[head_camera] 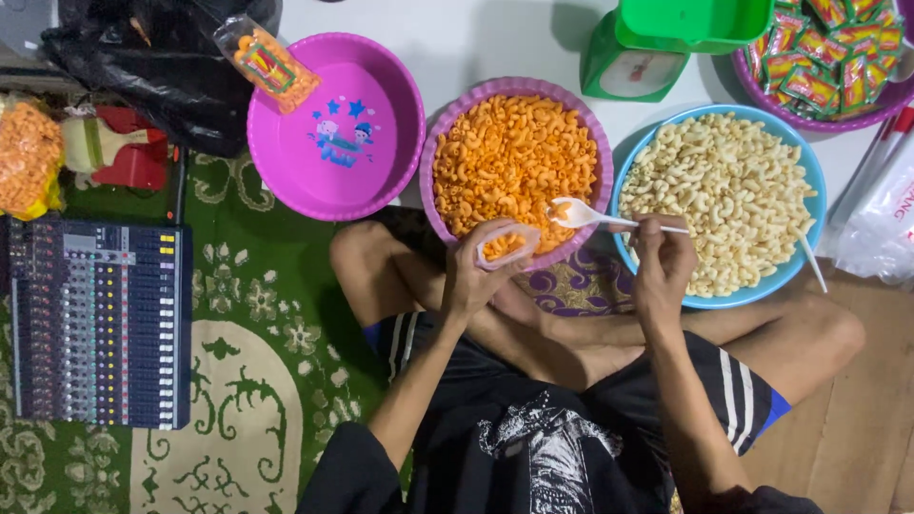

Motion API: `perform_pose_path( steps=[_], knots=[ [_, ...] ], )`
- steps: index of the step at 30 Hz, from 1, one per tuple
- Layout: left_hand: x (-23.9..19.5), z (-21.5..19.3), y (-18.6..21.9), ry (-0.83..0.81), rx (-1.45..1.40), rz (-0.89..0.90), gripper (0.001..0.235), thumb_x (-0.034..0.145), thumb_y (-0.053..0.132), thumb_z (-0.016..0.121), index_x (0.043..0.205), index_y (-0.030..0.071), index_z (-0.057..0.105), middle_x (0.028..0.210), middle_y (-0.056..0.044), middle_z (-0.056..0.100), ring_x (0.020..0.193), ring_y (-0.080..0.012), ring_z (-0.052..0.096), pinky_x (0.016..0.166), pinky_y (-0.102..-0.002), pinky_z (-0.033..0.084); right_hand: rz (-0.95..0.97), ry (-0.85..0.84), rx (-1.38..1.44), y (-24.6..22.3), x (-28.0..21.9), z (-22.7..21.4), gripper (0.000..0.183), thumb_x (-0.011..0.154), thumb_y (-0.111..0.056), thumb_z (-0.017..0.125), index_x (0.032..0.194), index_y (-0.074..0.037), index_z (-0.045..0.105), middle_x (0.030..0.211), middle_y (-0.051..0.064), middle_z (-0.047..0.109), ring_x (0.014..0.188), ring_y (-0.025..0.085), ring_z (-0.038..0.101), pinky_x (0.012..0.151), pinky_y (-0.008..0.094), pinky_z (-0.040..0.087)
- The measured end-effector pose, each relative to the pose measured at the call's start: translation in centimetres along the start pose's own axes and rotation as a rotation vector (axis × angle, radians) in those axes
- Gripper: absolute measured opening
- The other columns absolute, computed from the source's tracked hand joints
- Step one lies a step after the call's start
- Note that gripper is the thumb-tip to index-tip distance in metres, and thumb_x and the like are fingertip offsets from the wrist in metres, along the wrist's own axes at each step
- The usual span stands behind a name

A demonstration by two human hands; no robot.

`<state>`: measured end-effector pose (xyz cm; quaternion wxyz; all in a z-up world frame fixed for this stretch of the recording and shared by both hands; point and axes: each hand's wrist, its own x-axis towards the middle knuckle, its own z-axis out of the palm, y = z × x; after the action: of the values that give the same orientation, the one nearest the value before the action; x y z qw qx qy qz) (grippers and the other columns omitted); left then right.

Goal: Scooping orange snacks from a bowl into a small plastic bag using a spoon

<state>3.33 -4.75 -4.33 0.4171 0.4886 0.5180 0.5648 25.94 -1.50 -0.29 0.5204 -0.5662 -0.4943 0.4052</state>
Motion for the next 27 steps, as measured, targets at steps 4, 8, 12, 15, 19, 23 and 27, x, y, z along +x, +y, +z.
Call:
perform_pose_path(
  steps=[4, 8, 12, 15, 19, 23, 27],
  knots=[
    [0.1, 0.9, -0.5, -0.032, 0.036, 0.031, 0.060, 0.072, 0.026, 0.094, 0.123, 0.006, 0.070, 0.116, -0.015, 0.073, 0.112, -0.0300, 0.070, 0.101, -0.044, 0.051, -0.065, -0.044, -0.019, -2.8, -0.1, -1.0, 0.024, 0.115, -0.017, 0.051, 0.109, 0.001, 0.066, 0.082, 0.011, 0.066, 0.076, 0.011, 0.053, 0.072, 0.026, 0.044],
    [0.4, 1.7, 0.2, -0.104, 0.022, 0.041, 0.059, 0.074, 0.025, 0.093, 0.123, 0.004, 0.067, 0.115, -0.019, 0.072, 0.110, -0.0354, 0.069, 0.098, -0.049, 0.051, -0.126, -0.128, -0.051, -3.9, -0.2, -1.0, 0.018, 0.112, -0.010, 0.055, 0.108, 0.001, 0.069, 0.081, 0.012, 0.064, 0.075, 0.013, 0.056, 0.074, 0.030, 0.048],
    [-0.5, 2.0, -0.9, -0.169, -0.042, -0.013, 0.063, 0.073, 0.019, 0.093, 0.126, 0.003, 0.064, 0.111, -0.022, 0.071, 0.109, -0.0338, 0.068, 0.095, -0.051, 0.052, -0.182, -0.227, -0.052, -3.3, 0.0, -1.8, 0.015, 0.109, -0.004, 0.056, 0.106, 0.003, 0.069, 0.090, 0.017, 0.070, 0.083, 0.023, 0.068, 0.079, 0.036, 0.052],
    [-0.1, 2.5, -0.4, -0.184, -0.083, -0.021, 0.063, 0.072, 0.026, 0.095, 0.125, 0.004, 0.068, 0.115, -0.019, 0.071, 0.111, -0.0319, 0.067, 0.100, -0.050, 0.049, -0.312, -0.297, -0.192, 0.6, 0.0, -3.6, 0.010, 0.105, -0.010, 0.063, 0.104, -0.005, 0.072, 0.091, 0.012, 0.074, 0.068, 0.023, 0.062, 0.068, 0.035, 0.047],
    [0.2, 2.6, -0.6, -0.203, -0.077, -0.027, 0.061, 0.073, 0.025, 0.094, 0.124, 0.004, 0.068, 0.114, -0.018, 0.072, 0.111, -0.0315, 0.068, 0.100, -0.048, 0.050, -0.432, -0.351, -0.228, -4.3, 0.0, -2.9, 0.007, 0.098, -0.007, 0.069, 0.100, -0.007, 0.076, 0.094, 0.008, 0.078, 0.077, 0.028, 0.069, 0.074, 0.036, 0.053],
    [0.2, 2.5, -0.4, -0.210, -0.056, -0.003, 0.058, 0.074, 0.019, 0.093, 0.125, 0.007, 0.069, 0.117, -0.014, 0.072, 0.114, -0.0291, 0.068, 0.102, -0.045, 0.050, -0.508, -0.376, -0.239, -4.7, -0.2, -3.2, 0.008, 0.093, -0.002, 0.072, 0.097, -0.007, 0.077, 0.097, 0.008, 0.078, 0.084, 0.032, 0.071, 0.079, 0.041, 0.054],
    [0.3, 2.6, -0.9, -0.197, -0.036, 0.044, 0.063, 0.069, 0.023, 0.096, 0.123, 0.006, 0.068, 0.113, -0.017, 0.072, 0.110, -0.0331, 0.069, 0.100, -0.049, 0.050, -0.543, -0.369, -0.257, -6.5, 0.1, -3.3, 0.010, 0.096, -0.004, 0.070, 0.101, -0.007, 0.077, 0.097, 0.009, 0.078, 0.080, 0.034, 0.068, 0.078, 0.041, 0.054]
  ],
)
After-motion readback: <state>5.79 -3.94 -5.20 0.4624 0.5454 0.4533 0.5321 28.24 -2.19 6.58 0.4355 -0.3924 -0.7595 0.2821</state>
